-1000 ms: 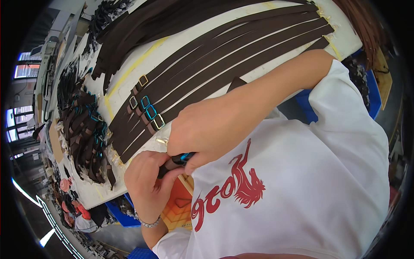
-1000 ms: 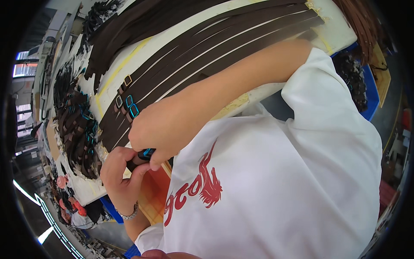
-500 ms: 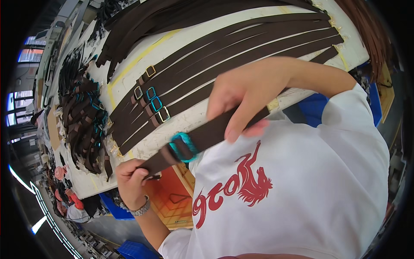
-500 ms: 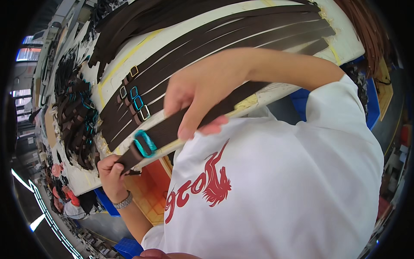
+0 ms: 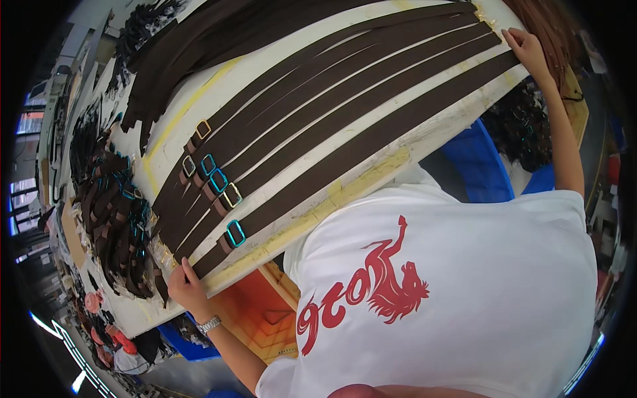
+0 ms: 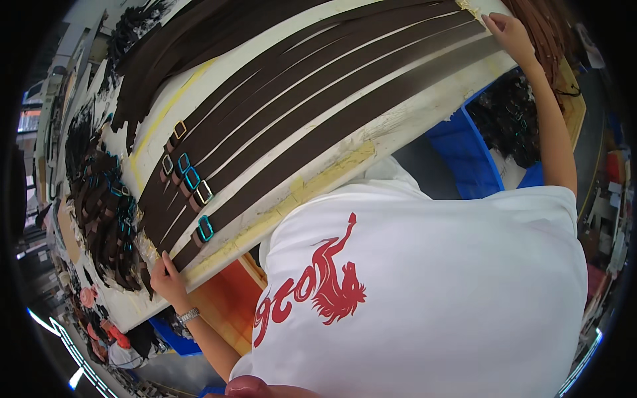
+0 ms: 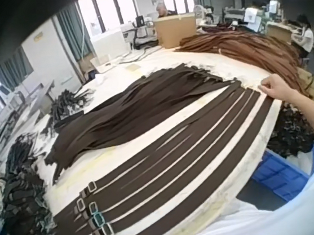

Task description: The person assembles brown leather belts by threading the strap through metal buckles. They repeatedly pick up a belt and a buckle, thread the leather through the buckle frame, and place the finished assembly on the table. The process is repeated for multiple units throughout the clip.

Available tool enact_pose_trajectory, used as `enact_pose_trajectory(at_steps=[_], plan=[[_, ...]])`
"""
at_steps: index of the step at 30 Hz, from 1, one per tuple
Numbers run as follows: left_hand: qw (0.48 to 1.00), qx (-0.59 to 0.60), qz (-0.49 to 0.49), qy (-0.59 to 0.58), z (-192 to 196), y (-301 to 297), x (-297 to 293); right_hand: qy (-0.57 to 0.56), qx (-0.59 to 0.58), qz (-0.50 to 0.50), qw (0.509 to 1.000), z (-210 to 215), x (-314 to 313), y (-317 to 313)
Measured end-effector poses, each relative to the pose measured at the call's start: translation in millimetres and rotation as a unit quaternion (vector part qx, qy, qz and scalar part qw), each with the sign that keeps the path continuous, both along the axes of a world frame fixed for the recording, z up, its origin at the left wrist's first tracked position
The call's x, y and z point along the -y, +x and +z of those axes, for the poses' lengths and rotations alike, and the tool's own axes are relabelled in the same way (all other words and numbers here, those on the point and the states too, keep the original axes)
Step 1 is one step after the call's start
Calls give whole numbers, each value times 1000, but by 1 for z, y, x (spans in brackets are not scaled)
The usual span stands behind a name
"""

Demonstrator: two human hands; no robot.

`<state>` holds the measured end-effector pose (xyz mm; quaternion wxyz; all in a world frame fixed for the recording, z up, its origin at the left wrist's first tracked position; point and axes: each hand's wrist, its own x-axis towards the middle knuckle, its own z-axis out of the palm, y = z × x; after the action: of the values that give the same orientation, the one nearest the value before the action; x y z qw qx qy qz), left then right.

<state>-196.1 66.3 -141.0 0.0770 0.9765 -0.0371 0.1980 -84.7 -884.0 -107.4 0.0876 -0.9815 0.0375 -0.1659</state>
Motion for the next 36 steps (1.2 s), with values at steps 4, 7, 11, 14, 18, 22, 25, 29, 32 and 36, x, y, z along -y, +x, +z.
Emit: enact_pose_trajectory(at_steps=[4,7,11,14,18,22,25,29,32,36], plan=[[991,32,-28,124,1,26,22,-104,8,-70,992,-33,3,-15],[993,17,-6,119,-9,36,21,-78,126,-61,987,-77,-3,-1],[992,30,0,126,1,28,33,-53,128,-67,988,-71,-17,12],[995,20,2,102,-10,30,26,-117,191,-40,974,-72,-8,23],[993,-14,16,113,-10,39,26,-182,217,-72,956,-75,2,45],[992,-22,0,123,4,35,36,-81,294,62,950,-47,-90,102],[994,33,-28,97,12,28,39,-108,237,227,938,-28,-200,159],[992,65,-92,53,27,37,88,-155,171,218,948,-40,-255,219],[991,54,-114,33,42,21,130,-58,110,242,962,-24,-278,258],[990,53,-121,-52,34,8,156,-131,186,271,936,-13,-297,305]])
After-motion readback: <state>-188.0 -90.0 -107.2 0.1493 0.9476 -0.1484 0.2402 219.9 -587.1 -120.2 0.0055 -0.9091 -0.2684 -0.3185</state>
